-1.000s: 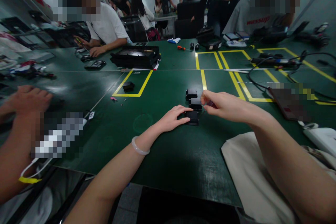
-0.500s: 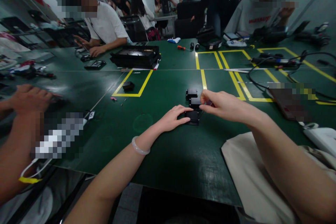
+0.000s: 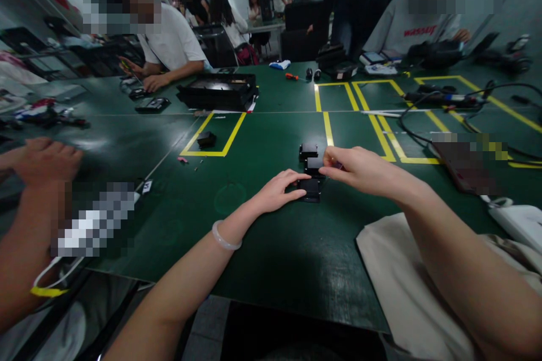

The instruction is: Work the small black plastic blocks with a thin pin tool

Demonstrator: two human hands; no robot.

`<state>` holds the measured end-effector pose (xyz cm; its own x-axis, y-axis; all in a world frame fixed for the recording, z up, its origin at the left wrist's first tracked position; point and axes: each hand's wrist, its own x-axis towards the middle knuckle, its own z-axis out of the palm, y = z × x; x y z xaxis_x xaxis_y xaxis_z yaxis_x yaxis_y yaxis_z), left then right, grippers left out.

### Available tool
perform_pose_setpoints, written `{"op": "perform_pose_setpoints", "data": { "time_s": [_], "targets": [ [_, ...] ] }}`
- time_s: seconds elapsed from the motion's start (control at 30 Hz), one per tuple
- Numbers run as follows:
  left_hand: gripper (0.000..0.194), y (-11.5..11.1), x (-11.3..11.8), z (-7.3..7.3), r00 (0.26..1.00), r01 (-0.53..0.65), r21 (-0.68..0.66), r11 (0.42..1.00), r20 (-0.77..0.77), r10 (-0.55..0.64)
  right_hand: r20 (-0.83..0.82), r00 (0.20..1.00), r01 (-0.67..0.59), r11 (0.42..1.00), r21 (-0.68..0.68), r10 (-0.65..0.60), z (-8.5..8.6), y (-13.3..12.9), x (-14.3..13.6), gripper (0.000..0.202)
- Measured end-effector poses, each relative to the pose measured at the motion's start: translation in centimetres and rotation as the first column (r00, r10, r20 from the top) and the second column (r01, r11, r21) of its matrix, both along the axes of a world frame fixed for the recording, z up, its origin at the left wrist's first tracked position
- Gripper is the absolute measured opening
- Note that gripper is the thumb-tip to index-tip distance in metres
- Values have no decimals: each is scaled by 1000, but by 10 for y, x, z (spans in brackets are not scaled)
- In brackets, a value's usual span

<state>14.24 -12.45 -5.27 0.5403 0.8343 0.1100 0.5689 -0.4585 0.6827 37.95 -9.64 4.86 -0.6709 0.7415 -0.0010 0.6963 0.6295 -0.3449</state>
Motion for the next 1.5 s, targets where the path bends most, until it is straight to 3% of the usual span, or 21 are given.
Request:
{"op": "perform_pose_setpoints", "data": {
  "time_s": [0.17, 0.77, 0.93, 1.17, 1.37, 1.5],
  "targets": [
    [40, 0, 0, 0, 1000, 3, -15, 1000, 11, -3, 2, 1000, -18, 1000, 3, 18, -2, 2, 2, 10],
    [41, 1, 0, -2, 1000, 2, -9, 1000, 5, -2, -16, 999, -34, 999, -13, 34, 0, -2, 0, 14],
    [41, 1, -1, -1, 1000, 9, -24, 1000, 15, -8, 50, 998, 24, 999, 33, -25, 0, -2, -3, 17],
    [41, 1, 0, -1, 1000, 0, -27, 1000, 10, 1, -13, 998, -57, 998, 7, 57, 0, -2, 0, 11],
    [41, 0, 0, 1, 1000, 2, -33, 999, 9, -2, 68, 996, 52, 994, 93, -59, 1, -6, -4, 19],
    [40, 0, -1, 0, 1000, 7, -26, 1000, 21, -7, 26, 1000, -10, 999, 38, 9, 1, -5, -2, 11]
  ]
}}
